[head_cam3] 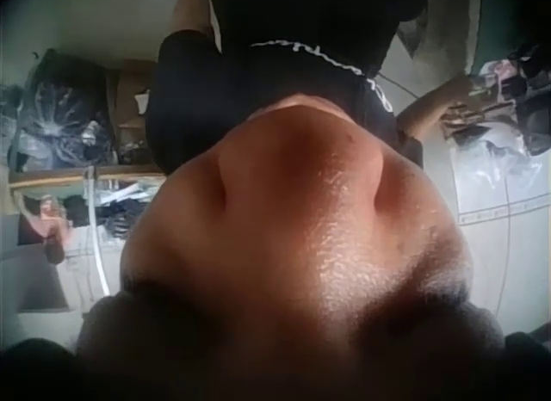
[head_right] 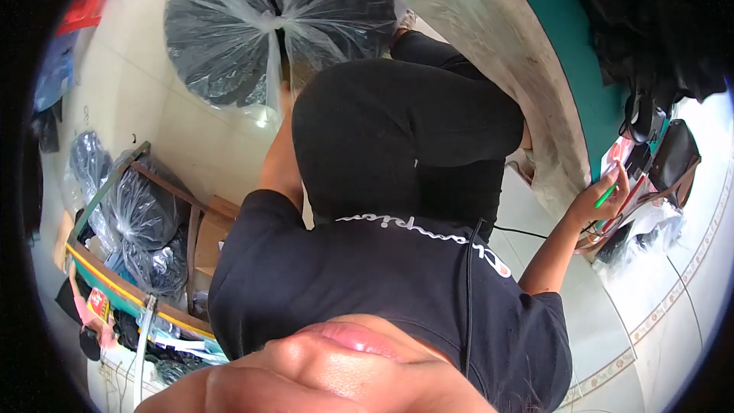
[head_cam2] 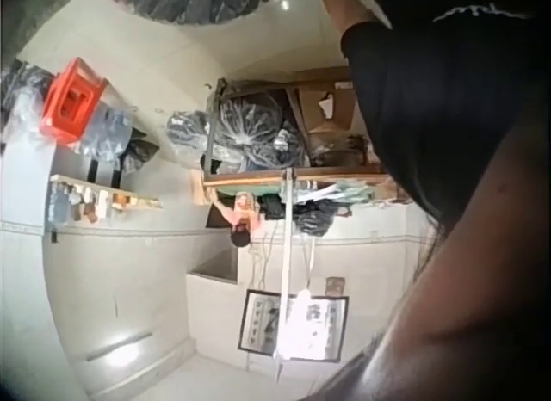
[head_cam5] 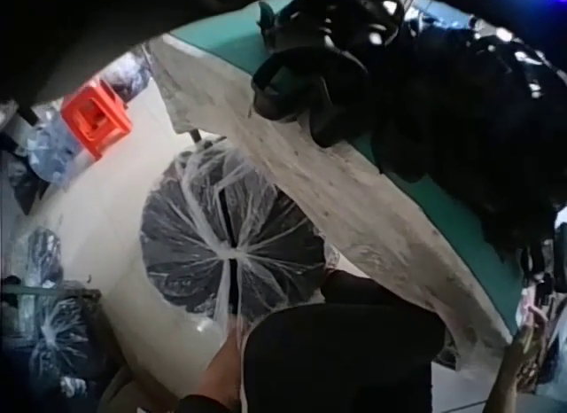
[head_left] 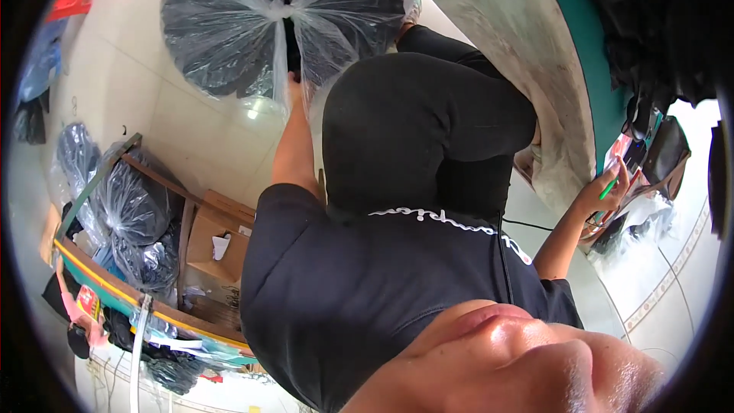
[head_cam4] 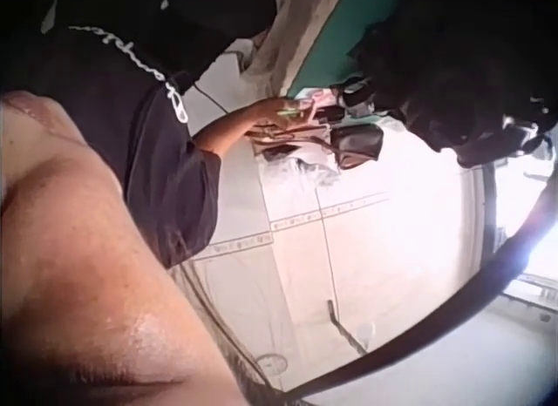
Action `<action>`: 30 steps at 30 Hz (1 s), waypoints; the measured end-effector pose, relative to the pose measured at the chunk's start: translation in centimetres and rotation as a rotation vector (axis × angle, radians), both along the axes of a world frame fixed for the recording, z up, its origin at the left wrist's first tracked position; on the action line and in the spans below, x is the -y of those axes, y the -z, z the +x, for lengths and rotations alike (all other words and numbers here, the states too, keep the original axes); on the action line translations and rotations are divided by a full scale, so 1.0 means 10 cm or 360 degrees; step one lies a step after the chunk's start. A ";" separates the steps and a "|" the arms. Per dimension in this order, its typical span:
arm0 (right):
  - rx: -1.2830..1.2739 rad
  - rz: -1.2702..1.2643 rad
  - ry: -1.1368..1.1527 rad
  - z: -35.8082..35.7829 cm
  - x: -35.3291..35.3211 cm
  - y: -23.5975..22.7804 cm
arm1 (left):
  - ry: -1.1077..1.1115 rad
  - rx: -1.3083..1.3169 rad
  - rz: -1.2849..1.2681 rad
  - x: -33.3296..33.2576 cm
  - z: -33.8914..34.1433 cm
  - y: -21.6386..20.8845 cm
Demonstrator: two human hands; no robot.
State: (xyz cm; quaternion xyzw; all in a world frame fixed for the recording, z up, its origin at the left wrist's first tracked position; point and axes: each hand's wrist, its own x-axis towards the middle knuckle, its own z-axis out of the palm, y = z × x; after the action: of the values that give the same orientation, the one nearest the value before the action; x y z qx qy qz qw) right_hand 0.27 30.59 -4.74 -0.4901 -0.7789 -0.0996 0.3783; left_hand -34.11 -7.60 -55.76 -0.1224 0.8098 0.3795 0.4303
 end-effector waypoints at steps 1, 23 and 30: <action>0.0024 0.0016 0.0050 0.04 0.01 0.00 | 0.0004 -0.0021 0.0010 -0.02 0.00 -0.20; -0.0359 0.0131 -0.0565 0.49 -0.11 0.05 | -0.1062 -0.1841 0.1383 -0.16 -0.82 -4.55; -0.0443 0.0226 -0.0683 0.68 -0.21 0.13 | -0.0349 -0.2361 0.1573 0.08 -0.17 -6.68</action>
State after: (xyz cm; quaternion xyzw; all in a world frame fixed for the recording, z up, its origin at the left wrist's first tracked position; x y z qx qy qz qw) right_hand 7.11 32.74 -6.01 -0.2949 -0.7966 -0.0032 0.5277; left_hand -35.83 -8.42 10.99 0.2767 0.6077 0.7052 -0.2385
